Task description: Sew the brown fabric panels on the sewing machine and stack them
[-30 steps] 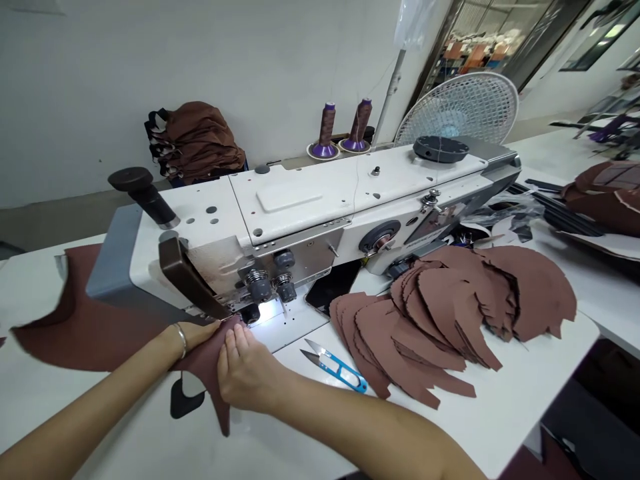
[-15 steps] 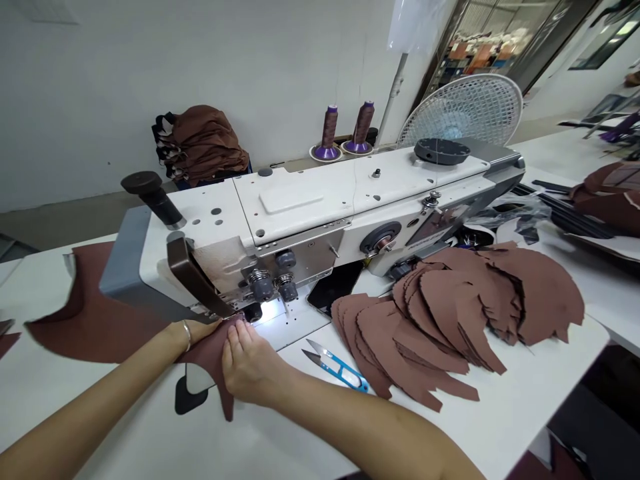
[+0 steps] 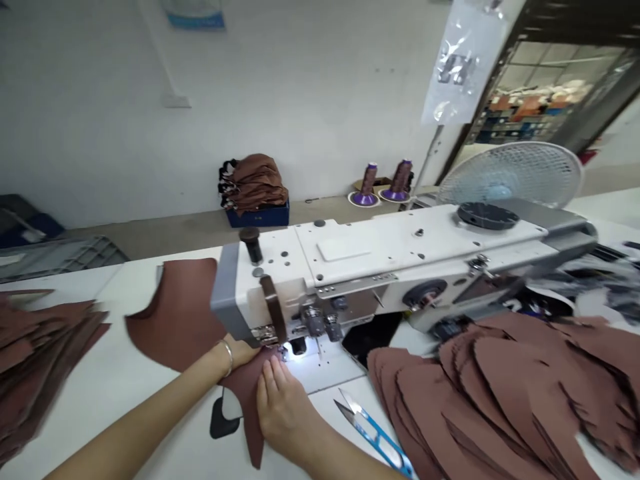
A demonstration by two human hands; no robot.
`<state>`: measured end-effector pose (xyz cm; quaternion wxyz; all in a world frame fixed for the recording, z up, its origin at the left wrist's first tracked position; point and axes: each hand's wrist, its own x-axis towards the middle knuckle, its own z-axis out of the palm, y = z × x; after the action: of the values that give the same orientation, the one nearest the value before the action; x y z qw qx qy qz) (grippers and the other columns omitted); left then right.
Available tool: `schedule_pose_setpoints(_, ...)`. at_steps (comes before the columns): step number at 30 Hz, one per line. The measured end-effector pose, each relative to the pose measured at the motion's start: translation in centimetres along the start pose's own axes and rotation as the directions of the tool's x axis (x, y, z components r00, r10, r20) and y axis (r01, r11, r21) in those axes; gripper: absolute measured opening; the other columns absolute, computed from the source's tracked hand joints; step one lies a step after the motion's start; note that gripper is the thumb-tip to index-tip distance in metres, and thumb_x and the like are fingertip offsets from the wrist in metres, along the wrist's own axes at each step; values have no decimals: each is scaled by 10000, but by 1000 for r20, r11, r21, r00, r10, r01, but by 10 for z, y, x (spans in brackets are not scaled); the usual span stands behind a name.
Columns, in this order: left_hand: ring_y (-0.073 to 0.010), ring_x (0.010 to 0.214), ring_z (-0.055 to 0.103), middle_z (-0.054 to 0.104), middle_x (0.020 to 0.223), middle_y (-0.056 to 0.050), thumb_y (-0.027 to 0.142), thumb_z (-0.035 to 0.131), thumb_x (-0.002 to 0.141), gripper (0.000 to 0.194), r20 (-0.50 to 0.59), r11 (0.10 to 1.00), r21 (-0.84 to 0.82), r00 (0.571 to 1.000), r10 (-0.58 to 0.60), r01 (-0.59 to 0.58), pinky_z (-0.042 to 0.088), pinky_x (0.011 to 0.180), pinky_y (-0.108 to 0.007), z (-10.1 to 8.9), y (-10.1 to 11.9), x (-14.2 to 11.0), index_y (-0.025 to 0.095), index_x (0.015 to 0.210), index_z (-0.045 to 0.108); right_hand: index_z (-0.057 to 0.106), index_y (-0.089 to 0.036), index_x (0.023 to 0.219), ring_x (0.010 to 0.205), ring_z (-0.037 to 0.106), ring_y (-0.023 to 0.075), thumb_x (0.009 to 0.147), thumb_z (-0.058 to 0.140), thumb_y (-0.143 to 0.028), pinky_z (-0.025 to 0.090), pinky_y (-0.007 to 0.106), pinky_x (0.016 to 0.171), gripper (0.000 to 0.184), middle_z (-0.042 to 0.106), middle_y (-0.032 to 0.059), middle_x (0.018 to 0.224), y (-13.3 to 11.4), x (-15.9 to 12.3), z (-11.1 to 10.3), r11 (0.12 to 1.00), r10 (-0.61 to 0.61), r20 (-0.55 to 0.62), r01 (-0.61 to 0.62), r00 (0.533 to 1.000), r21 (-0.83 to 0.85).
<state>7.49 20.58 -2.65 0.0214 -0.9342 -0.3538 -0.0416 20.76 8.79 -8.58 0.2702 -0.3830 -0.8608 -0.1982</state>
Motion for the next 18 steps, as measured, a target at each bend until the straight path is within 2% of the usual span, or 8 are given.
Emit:
schedule_pose_setpoints(3, -163, 1177, 512, 683, 1104, -38, 118, 383, 892, 327, 5, 999, 25, 999, 48, -48, 358, 1039, -298, -5, 5, -1, 207, 971, 687, 636, -3, 1025, 1100, 579, 329, 813, 460, -82, 518, 462, 889, 287, 640, 224, 1105, -1, -6, 6, 1000, -2, -60, 2, 998, 0)
schedule_pose_setpoints(5, -152, 1226, 475, 654, 1170, -45, 119, 375, 907, 337, -20, 999, 22, 999, 48, -47, 332, 1077, -291, -1, 9, -14, 196, 1082, 653, 623, -18, 1063, 1121, 569, 310, 817, 472, -95, 502, 446, 917, 299, 633, 207, 1134, -1, -9, 12, 1000, -16, -68, 15, 998, -10)
schedule_pose_setpoints(7, -170, 1242, 470, 618, 1232, -63, 153, 394, 916, 344, -57, 1000, 8, 998, -12, 13, 341, 1094, -329, 9, 13, -37, 201, 1187, 600, 610, -32, 1093, 1135, 561, 293, 823, 491, -128, 490, 430, 938, 310, 624, 194, 1162, 1, -13, 18, 999, -24, -76, 22, 997, -26)
schedule_pose_setpoints(9, -216, 1251, 475, 568, 1299, -94, 150, 415, 900, 372, -52, 989, 26, 988, -145, 147, 389, 1072, -395, 21, 19, -69, 216, 1226, 580, 608, -43, 1101, 1138, 559, 289, 830, 510, -196, 492, 414, 939, 327, 618, 187, 1180, 3, -15, 23, 999, -29, -77, 27, 997, -31)
schedule_pose_setpoints(11, -287, 1264, 462, 506, 1355, -143, 123, 412, 874, 425, 24, 955, 92, 959, -284, 281, 435, 1021, -471, 31, 24, -101, 220, 1259, 565, 612, -55, 1101, 1142, 556, 290, 830, 507, -231, 495, 408, 935, 339, 620, 181, 1180, 4, -16, 28, 999, -21, -81, 19, 996, -28)
schedule_pose_setpoints(14, -374, 1231, 476, 499, 1334, -219, 117, 425, 837, 526, 191, 915, 164, 898, -395, 368, 480, 923, -528, 36, 30, -134, 238, 1347, 469, 613, -74, 1104, 1137, 561, 282, 846, 470, -202, 484, 408, 945, 321, 634, 169, 1158, 5, -15, 32, 999, -15, -124, 10, 992, -41)
schedule_pose_setpoints(16, -391, 1186, 513, 514, 1306, -246, 87, 407, 820, 595, 246, 904, 194, 873, -421, 381, 485, 883, -541, 35, 32, -140, 286, 1380, 395, 616, -82, 1095, 1118, 574, 273, 863, 450, -190, 471, 408, 960, 305, 647, 160, 1135, 5, -15, 34, 998, -22, -156, 14, 987, -55)
schedule_pose_setpoints(18, -386, 1153, 543, 530, 1281, -259, 69, 372, 823, 616, 244, 893, 217, 864, -440, 394, 471, 880, -555, 30, 32, -133, 320, 1385, 361, 622, -86, 1081, 1095, 591, 264, 880, 447, -195, 467, 398, 970, 288, 656, 153, 1114, 5, -14, 37, 997, -33, -163, 22, 986, -69)
